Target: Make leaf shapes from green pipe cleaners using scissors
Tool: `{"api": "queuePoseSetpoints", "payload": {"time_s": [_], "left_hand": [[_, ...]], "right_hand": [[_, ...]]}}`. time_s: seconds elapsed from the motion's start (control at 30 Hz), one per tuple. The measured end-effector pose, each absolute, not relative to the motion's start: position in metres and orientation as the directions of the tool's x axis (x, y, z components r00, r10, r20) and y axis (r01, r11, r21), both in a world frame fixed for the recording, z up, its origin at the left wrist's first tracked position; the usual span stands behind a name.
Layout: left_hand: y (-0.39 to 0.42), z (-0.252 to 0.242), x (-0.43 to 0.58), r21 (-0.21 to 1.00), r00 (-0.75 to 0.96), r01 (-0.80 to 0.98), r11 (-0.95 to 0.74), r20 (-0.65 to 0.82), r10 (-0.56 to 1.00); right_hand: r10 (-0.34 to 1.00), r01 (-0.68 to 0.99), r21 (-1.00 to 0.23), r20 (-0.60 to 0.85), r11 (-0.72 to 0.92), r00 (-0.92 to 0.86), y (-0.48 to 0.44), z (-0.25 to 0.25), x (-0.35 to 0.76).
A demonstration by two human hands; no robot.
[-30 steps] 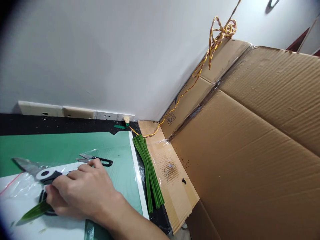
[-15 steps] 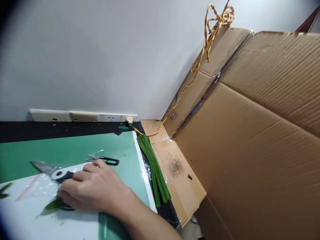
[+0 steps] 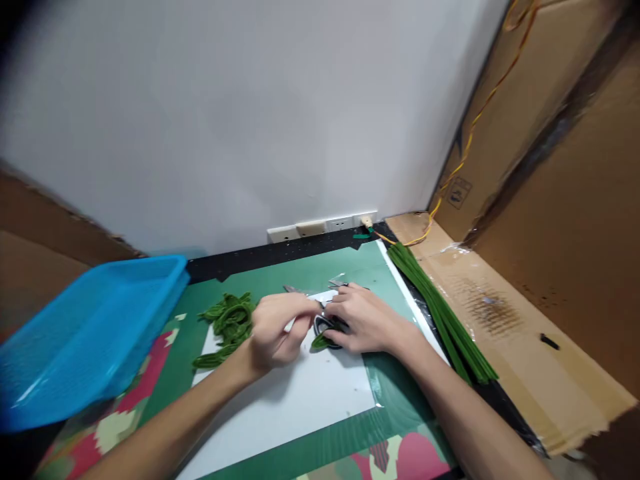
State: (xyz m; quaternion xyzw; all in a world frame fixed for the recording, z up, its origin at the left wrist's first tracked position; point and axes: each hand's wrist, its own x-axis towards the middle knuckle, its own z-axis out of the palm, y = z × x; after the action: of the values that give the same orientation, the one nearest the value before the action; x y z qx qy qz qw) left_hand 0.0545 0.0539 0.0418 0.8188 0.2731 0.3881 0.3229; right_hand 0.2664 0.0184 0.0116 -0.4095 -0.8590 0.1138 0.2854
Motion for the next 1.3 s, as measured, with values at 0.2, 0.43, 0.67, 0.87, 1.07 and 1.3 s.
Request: {"api": "queuePoseSetpoints", "payload": {"time_s": [0.2,0.43,0.67,0.87,1.07,1.3], "left_hand": [[0.064,0.032,0.065,0.790,0.531,0.397,-0.467,0.218,0.819],[0.041,0.023,0.062,0.861,0.533,0.335,-0.384,0.163,0.831],[0.036,0.012,0.056,0.893,0.608,0.341,-0.295,0.031,0.794],[0.038,0.002,0.054,0.928,0.546,0.325,-0.185,-0.024,0.837],[0.041,0.003,0.053,0.950,0.526,0.292,-0.107,-0.066,0.848],[0.040,0.006,0.053,0.942,0.591,0.289,-0.172,-0.034,0.806]], "right_hand": [[0.770,0.578,-0.509,0.398,0.638,-0.499,0.012,0.014,0.264],[0.792,0.579,-0.571,0.559,0.582,-0.246,0.010,0.008,0.262],[0.626,0.655,-0.434,0.776,0.618,-0.076,0.003,0.005,0.246],[0.714,0.624,-0.527,0.696,0.577,-0.072,0.004,0.000,0.245],[0.748,0.596,-0.573,0.660,0.562,-0.070,0.001,-0.001,0.245],[0.747,0.638,-0.584,0.664,0.502,0.021,-0.003,0.007,0.237]]}}
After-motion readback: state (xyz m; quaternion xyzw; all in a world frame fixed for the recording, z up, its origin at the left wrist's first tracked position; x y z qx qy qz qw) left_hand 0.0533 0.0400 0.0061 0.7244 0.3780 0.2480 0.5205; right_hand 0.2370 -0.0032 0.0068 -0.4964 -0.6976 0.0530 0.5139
